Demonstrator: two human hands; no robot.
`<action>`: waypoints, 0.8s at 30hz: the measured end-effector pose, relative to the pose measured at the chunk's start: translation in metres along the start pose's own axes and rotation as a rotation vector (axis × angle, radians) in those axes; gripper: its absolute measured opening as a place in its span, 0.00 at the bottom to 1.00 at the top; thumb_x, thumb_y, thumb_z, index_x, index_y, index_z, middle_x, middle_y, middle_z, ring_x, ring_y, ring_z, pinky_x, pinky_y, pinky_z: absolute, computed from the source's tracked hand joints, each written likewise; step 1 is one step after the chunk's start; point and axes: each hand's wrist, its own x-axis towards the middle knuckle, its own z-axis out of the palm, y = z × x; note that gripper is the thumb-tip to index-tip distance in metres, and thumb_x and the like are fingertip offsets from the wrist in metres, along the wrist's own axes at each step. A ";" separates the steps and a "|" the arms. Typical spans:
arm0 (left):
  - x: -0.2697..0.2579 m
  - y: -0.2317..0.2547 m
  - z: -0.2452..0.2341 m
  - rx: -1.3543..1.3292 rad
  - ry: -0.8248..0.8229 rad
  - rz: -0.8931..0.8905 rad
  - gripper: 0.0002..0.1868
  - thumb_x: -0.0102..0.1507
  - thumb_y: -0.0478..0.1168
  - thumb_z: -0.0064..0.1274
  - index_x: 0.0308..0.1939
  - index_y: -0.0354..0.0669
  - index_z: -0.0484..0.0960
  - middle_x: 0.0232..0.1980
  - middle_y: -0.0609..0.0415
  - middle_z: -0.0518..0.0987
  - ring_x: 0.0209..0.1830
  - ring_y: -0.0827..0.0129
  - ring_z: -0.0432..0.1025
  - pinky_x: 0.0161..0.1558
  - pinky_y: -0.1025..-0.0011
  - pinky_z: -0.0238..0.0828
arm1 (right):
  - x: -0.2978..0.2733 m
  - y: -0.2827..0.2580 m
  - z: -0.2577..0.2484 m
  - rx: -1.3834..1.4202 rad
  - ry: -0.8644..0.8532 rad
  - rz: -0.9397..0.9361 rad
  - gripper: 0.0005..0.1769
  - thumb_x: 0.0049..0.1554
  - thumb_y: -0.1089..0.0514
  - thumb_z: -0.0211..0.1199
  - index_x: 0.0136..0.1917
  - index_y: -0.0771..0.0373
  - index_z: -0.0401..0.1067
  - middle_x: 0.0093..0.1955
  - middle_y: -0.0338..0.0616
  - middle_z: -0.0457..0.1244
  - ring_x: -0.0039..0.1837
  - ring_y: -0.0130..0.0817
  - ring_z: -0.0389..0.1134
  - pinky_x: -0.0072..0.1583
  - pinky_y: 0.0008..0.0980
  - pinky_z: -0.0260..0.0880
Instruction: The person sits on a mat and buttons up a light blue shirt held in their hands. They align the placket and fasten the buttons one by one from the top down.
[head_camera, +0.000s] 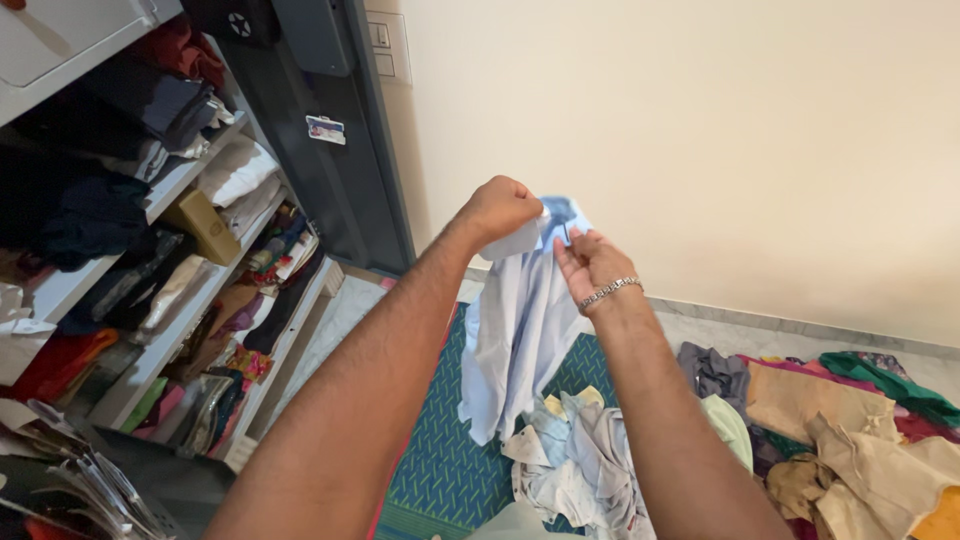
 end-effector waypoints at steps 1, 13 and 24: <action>-0.001 0.001 0.001 0.014 0.003 0.017 0.11 0.55 0.44 0.57 0.30 0.40 0.86 0.29 0.53 0.84 0.29 0.70 0.77 0.35 0.69 0.74 | -0.006 -0.002 0.004 -0.052 -0.041 -0.058 0.09 0.58 0.74 0.56 0.51 0.70 0.64 0.50 0.50 0.64 0.51 0.38 0.69 0.62 0.42 0.76; -0.007 0.005 0.017 -0.154 0.033 0.054 0.10 0.59 0.44 0.61 0.34 0.39 0.85 0.33 0.52 0.84 0.32 0.70 0.77 0.37 0.68 0.75 | -0.047 -0.024 0.046 -0.560 -0.162 -0.372 0.05 0.57 0.73 0.66 0.42 0.73 0.70 0.43 0.48 0.67 0.44 0.32 0.71 0.52 0.29 0.80; -0.015 0.006 0.021 -0.196 0.057 -0.016 0.08 0.58 0.40 0.62 0.34 0.38 0.86 0.34 0.53 0.85 0.32 0.71 0.77 0.37 0.68 0.76 | -0.040 -0.019 0.035 -0.642 -0.165 -0.430 0.03 0.56 0.71 0.65 0.45 0.74 0.74 0.43 0.44 0.69 0.45 0.28 0.72 0.51 0.26 0.81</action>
